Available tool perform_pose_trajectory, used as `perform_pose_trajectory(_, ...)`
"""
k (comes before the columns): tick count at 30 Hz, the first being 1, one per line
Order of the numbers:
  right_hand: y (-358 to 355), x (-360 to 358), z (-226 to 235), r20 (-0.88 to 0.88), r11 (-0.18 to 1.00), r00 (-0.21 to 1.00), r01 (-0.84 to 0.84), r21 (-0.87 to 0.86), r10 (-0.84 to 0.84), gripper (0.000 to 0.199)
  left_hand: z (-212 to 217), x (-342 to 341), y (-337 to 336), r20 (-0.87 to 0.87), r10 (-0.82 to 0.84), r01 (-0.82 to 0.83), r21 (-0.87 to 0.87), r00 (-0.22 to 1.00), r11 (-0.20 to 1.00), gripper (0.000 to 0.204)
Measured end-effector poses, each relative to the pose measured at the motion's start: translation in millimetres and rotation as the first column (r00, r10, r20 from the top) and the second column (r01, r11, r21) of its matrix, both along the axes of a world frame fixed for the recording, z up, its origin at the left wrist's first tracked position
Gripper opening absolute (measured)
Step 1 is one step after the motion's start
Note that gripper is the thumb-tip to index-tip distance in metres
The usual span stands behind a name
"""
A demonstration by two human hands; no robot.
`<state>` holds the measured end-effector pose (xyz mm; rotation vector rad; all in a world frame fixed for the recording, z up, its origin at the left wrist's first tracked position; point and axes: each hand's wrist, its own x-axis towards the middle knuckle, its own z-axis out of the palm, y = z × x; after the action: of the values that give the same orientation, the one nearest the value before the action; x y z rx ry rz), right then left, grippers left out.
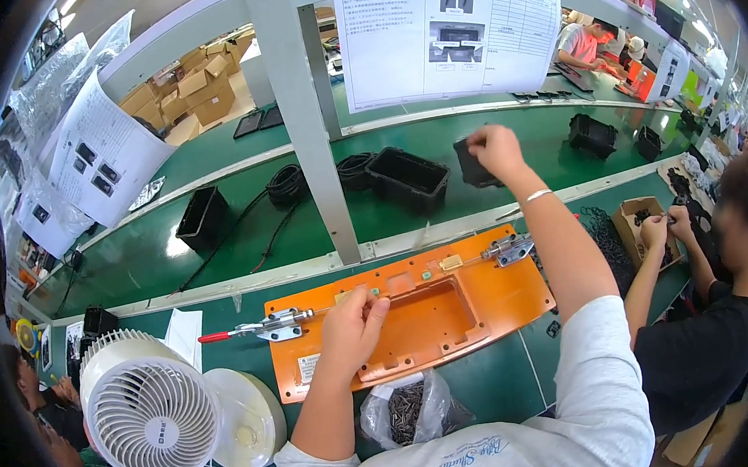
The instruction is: Assembling small components and seals into plastic housing units using a manual press jig.
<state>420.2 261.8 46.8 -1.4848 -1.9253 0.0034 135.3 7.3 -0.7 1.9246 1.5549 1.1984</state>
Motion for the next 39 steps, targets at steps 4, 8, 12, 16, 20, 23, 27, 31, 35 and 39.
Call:
perform_pose_trajectory(4,-82.3,-13.0,63.9,-0.516,0.972,0.839,-0.231,-0.05,0.173,0.029,4.5,1.5,-5.1,0.168,-0.017,0.044,-0.155,0.986,0.987,0.031)
perform_pose_trajectory(8,-183.1,-67.9,71.0,-0.474,0.882,0.784,-0.47,-0.031,0.401,0.032,16.9,3.3,-14.4,0.419,-0.088,0.112,-0.034,0.904,0.993,0.071)
perform_pose_trajectory(12,-280.7,-101.1,78.5,0.066,0.621,0.619,-0.784,-0.001,0.782,0.05,25.0,11.1,-34.0,0.249,-0.327,0.206,0.411,0.911,0.888,0.105)
perform_pose_trajectory(16,-285.2,-92.2,89.0,0.079,0.425,0.422,-0.905,-0.021,0.903,0.061,19.7,-9.6,-19.5,0.147,-0.421,0.245,0.626,0.895,0.741,0.092)
perform_pose_trajectory(20,-266.0,-72.6,76.3,0.344,0.678,0.687,-0.716,0.166,0.64,0.053,14.6,-31.2,-21.3,0.388,-0.605,0.284,0.624,0.695,0.728,0.095)
perform_pose_trajectory(23,-255.8,-63.1,49.8,0.401,0.715,0.744,-0.651,0.253,0.535,0.034,24.0,-40.7,-20.2,0.325,-0.66,0.398,0.593,0.678,0.701,0.093)
perform_pose_trajectory(27,-273.8,-63.8,37.3,0.377,0.712,0.743,-0.657,0.249,0.553,0.03,35.9,-60.3,-28.4,0.115,-0.484,0.42,0.35,0.867,0.837,0.094)
perform_pose_trajectory(31,-278.9,-66.3,18.2,0.351,0.808,0.778,-0.582,0.09,0.521,0.027,45.6,-74.2,-34.9,-0.15,-0.329,0.322,-0.066,0.933,0.944,0.091)
perform_pose_trajectory(35,-271.5,-63.3,0.7,0.297,0.849,0.807,-0.528,-0.024,0.51,0.029,52.2,-73.4,-42.6,-0.189,-0.296,0.263,-0.182,0.936,0.948,0.087)
perform_pose_trajectory(39,-275.1,-67.2,5.3,0.305,0.88,0.835,-0.474,-0.021,0.457,0.033,54.7,-73.7,-46.0,-0.239,-0.259,0.245,-0.089,0.936,0.965,0.081)
